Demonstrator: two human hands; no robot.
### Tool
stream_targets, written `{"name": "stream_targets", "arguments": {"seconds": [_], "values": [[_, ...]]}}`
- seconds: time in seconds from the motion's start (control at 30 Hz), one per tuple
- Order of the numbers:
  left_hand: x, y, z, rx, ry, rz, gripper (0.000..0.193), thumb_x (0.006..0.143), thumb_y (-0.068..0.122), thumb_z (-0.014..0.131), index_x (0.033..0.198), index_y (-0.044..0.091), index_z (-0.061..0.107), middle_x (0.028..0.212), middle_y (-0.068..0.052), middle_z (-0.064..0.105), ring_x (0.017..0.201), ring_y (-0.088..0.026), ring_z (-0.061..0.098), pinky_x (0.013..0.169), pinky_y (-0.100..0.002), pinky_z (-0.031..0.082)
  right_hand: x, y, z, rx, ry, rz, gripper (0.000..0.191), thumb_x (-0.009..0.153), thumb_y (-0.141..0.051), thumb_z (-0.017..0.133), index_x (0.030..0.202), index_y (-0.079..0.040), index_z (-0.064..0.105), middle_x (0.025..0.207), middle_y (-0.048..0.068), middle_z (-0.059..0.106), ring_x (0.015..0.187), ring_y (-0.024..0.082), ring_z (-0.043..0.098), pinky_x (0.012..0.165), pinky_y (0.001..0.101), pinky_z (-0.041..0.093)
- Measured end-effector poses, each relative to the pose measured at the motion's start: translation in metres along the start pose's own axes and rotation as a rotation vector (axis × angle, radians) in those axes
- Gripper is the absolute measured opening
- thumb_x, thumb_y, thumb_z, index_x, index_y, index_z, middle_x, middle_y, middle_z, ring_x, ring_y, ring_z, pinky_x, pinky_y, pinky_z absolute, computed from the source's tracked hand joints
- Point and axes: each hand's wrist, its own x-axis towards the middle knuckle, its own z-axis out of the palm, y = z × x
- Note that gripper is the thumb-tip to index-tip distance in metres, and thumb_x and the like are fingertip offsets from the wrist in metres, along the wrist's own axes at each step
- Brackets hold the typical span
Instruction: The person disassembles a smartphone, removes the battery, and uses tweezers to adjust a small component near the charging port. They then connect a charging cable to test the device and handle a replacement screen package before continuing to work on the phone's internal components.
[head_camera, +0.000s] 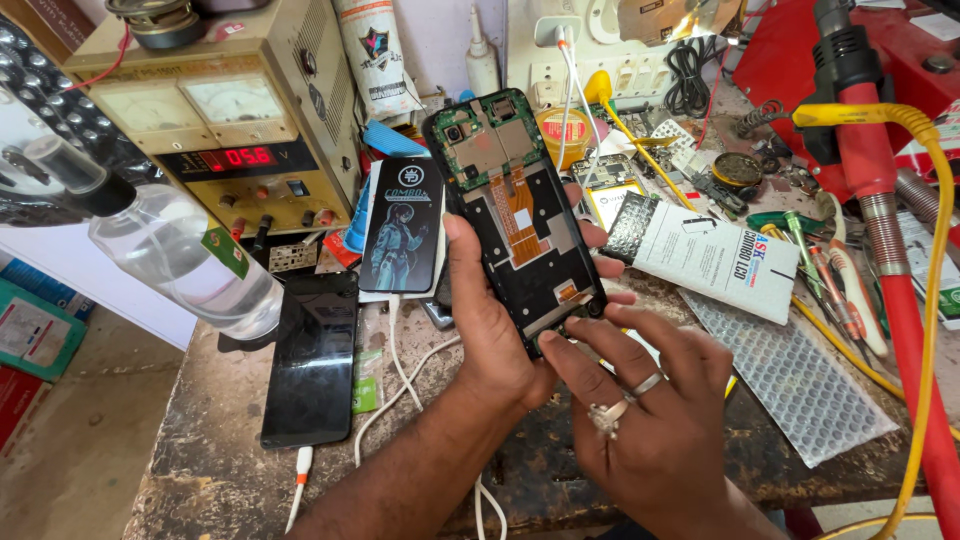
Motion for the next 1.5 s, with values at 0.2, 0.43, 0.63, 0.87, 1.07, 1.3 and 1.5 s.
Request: {"name": "stream_targets", "arguments": {"seconds": [0.2, 0.43, 0.63, 0.87, 1.07, 1.3, 1.5], "values": [[0.0, 0.004, 0.002, -0.037, -0.035, -0.023, 0.102, 0.1, 0.082, 0.029, 0.155, -0.002, 0.045, 0.116, -0.018, 0.065, 0.099, -0.03, 0.071, 0.084, -0.049, 0.062, -0.001, 0.001, -0.005, -0.048, -0.029, -0.028, 0.043, 0.081, -0.009, 0.072, 0.123, -0.019, 0.073, 0.125, -0.002, 0.068, 0.123, 0.025, 0.057, 0.095, 0.0473, 0.034], [-0.001, 0.007, 0.004, -0.075, -0.085, -0.049, 0.102, 0.099, 0.082, 0.028, 0.155, -0.002, 0.043, 0.116, -0.017, 0.066, 0.099, -0.029, 0.072, 0.087, -0.051, 0.063, -0.004, 0.001, -0.004, -0.023, 0.031, -0.029, 0.041, 0.084, -0.011, 0.072, 0.124, -0.019, 0.073, 0.129, 0.001, 0.066, 0.125, 0.027, 0.054, 0.101, 0.0486, 0.034], [-0.001, 0.004, 0.0, 0.053, -0.081, -0.008, 0.104, 0.102, 0.083, 0.029, 0.158, -0.005, 0.043, 0.118, -0.018, 0.065, 0.1, -0.029, 0.071, 0.089, -0.047, 0.059, 0.001, 0.002, -0.006, -0.026, -0.041, -0.015, 0.042, 0.08, -0.013, 0.072, 0.122, -0.019, 0.072, 0.124, 0.001, 0.067, 0.126, 0.028, 0.056, 0.105, 0.0515, 0.033], [0.0, 0.005, 0.0, -0.003, -0.093, -0.026, 0.103, 0.098, 0.082, 0.028, 0.157, -0.001, 0.043, 0.116, -0.017, 0.065, 0.099, -0.028, 0.071, 0.089, -0.048, 0.062, 0.003, 0.004, -0.013, -0.025, -0.052, -0.059, 0.043, 0.081, -0.011, 0.071, 0.123, -0.019, 0.072, 0.124, 0.002, 0.067, 0.124, 0.025, 0.056, 0.108, 0.0528, 0.031], [-0.001, 0.004, 0.003, 0.031, -0.082, -0.039, 0.103, 0.1, 0.083, 0.028, 0.155, -0.003, 0.045, 0.115, -0.017, 0.066, 0.099, -0.028, 0.07, 0.087, -0.047, 0.061, 0.001, 0.003, -0.006, -0.018, -0.008, -0.007, 0.043, 0.082, -0.007, 0.071, 0.123, -0.019, 0.071, 0.122, 0.0, 0.067, 0.125, 0.026, 0.056, 0.11, 0.051, 0.032], [0.002, 0.007, 0.006, 0.062, -0.019, -0.027, 0.098, 0.1, 0.081, 0.027, 0.145, -0.002, 0.053, 0.11, -0.017, 0.068, 0.096, -0.028, 0.072, 0.085, -0.044, 0.061, 0.008, 0.019, -0.012, 0.261, 0.111, 0.123, 0.034, 0.085, -0.011, 0.08, 0.117, -0.014, 0.07, 0.118, 0.0, 0.066, 0.117, 0.025, 0.06, 0.103, 0.0404, 0.047], [0.001, 0.007, 0.008, 0.108, 0.028, -0.027, 0.094, 0.101, 0.079, 0.025, 0.14, -0.001, 0.055, 0.106, -0.017, 0.069, 0.094, -0.03, 0.073, 0.085, -0.044, 0.061, 0.023, 0.047, -0.013, 0.282, 0.024, 0.085, 0.025, 0.088, -0.006, 0.08, 0.111, -0.014, 0.075, 0.107, -0.001, 0.07, 0.105, 0.02, 0.065, 0.092, 0.0356, 0.052]]}}
